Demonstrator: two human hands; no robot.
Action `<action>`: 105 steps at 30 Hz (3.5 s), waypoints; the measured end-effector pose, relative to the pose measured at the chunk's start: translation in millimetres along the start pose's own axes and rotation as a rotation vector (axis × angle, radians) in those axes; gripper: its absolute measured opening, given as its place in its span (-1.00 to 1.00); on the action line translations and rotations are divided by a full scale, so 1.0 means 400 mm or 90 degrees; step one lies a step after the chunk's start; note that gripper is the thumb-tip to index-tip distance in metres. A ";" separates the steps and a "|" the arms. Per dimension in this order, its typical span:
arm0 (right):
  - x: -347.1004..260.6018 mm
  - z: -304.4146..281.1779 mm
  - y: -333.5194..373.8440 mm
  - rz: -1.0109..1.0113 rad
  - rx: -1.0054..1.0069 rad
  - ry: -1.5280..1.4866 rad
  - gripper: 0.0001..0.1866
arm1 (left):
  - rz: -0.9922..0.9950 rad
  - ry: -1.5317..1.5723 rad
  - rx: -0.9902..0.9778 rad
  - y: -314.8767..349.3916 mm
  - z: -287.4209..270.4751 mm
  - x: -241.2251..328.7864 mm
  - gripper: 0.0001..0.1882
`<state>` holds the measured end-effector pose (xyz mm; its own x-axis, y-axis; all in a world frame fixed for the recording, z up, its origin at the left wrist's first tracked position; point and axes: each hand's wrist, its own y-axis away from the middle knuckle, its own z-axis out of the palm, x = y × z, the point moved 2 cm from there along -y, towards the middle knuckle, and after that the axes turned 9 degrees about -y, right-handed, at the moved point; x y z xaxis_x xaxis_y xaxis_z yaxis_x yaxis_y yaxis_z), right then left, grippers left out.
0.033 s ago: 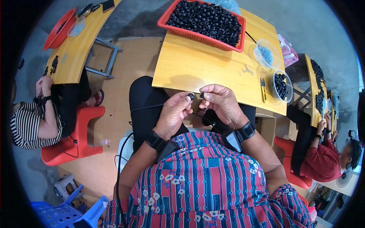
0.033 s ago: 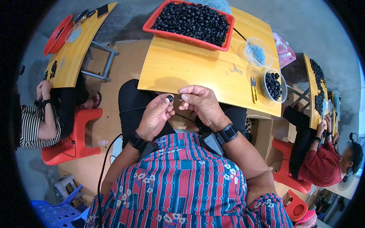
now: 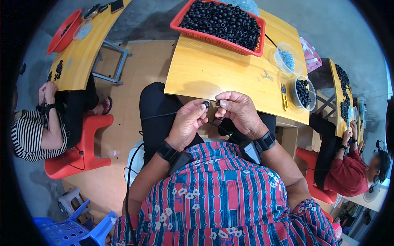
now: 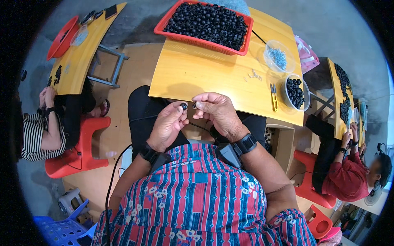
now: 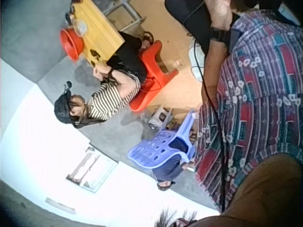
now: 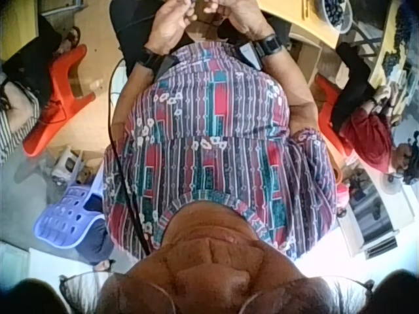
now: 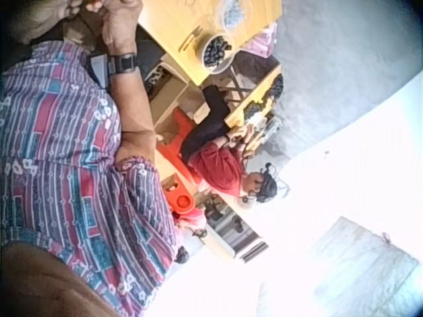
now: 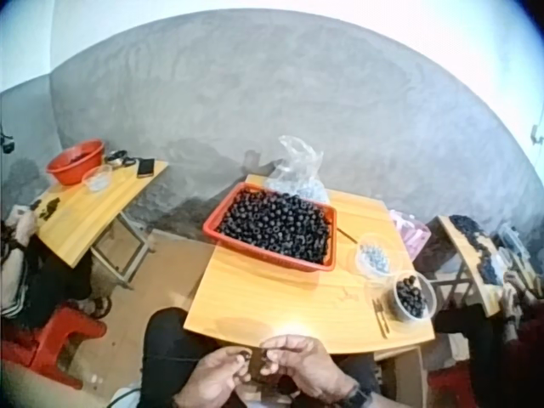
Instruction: Assembling small black plastic components by hand at a workstation.
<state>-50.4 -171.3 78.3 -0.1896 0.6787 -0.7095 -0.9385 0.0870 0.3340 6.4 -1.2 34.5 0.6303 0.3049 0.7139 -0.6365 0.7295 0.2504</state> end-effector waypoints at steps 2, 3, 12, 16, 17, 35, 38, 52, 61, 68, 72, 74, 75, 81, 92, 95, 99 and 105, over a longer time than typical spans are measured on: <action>0.000 0.001 -0.001 0.006 -0.003 0.001 -0.84 | -0.001 -0.001 0.000 0.001 0.000 0.000 -0.75; 0.001 0.001 -0.002 0.002 -0.008 -0.002 -0.84 | -0.001 0.000 -0.002 0.000 -0.001 -0.001 -0.75; 0.000 0.004 -0.009 -0.007 -0.020 -0.008 -0.86 | -0.005 0.006 -0.018 -0.003 -0.002 -0.005 -0.77; 0.000 0.007 -0.007 -0.007 -0.022 0.005 -0.87 | -0.011 0.016 -0.015 -0.003 0.002 -0.003 -0.76; 0.002 0.007 -0.008 -0.009 -0.026 0.001 -0.87 | -0.013 0.019 -0.014 -0.003 0.003 -0.002 -0.76; 0.016 0.013 -0.011 -0.002 -0.025 0.019 -0.87 | -0.021 0.053 -0.051 -0.006 0.005 -0.014 -0.77; 0.018 0.010 -0.012 0.001 -0.029 0.015 -0.86 | -0.022 0.058 -0.043 -0.006 0.004 -0.015 -0.77; 0.015 0.010 -0.011 -0.030 0.013 0.085 -0.88 | -0.014 0.032 -0.015 -0.007 0.004 -0.018 -0.77; -0.004 0.035 -0.004 -0.084 0.015 0.202 -0.90 | -0.009 -0.044 0.042 -0.004 0.017 -0.003 -0.76; -0.008 0.034 -0.002 -0.104 0.020 0.277 -0.91 | 0.049 -0.297 0.068 -0.006 0.009 0.017 -0.77; -0.008 0.029 -0.002 -0.077 0.011 0.246 -0.91 | 0.040 -0.249 0.073 -0.003 0.011 0.014 -0.77; -0.003 0.023 -0.004 -0.072 0.003 0.220 -0.90 | 0.035 -0.216 0.073 -0.001 0.016 0.014 -0.77; 0.003 0.018 -0.006 -0.074 0.000 0.212 -0.89 | 0.032 -0.214 0.070 0.000 0.016 0.013 -0.77; 0.007 0.003 -0.010 -0.093 0.014 0.271 -0.86 | 0.004 -0.178 0.064 0.000 0.004 0.003 -0.78; 0.015 0.028 -0.008 -0.141 0.047 0.272 -0.89 | 0.034 -0.188 0.087 -0.006 0.004 0.007 -0.79; 0.020 0.035 -0.009 -0.166 0.044 0.280 -0.89 | 0.042 -0.187 0.084 -0.007 0.003 0.008 -0.79; 0.023 0.037 -0.010 -0.167 0.047 0.281 -0.88 | 0.049 -0.209 0.094 -0.006 0.007 0.013 -0.79; 0.011 0.032 -0.013 -0.097 0.026 0.228 -0.88 | 0.041 -0.199 0.080 -0.008 0.000 0.003 -0.78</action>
<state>-42.5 -159.5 81.3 -0.1439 0.3585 -0.9224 -0.9528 0.2017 0.2270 9.2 -3.1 34.4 0.4326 0.1317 0.8919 -0.7325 0.6282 0.2625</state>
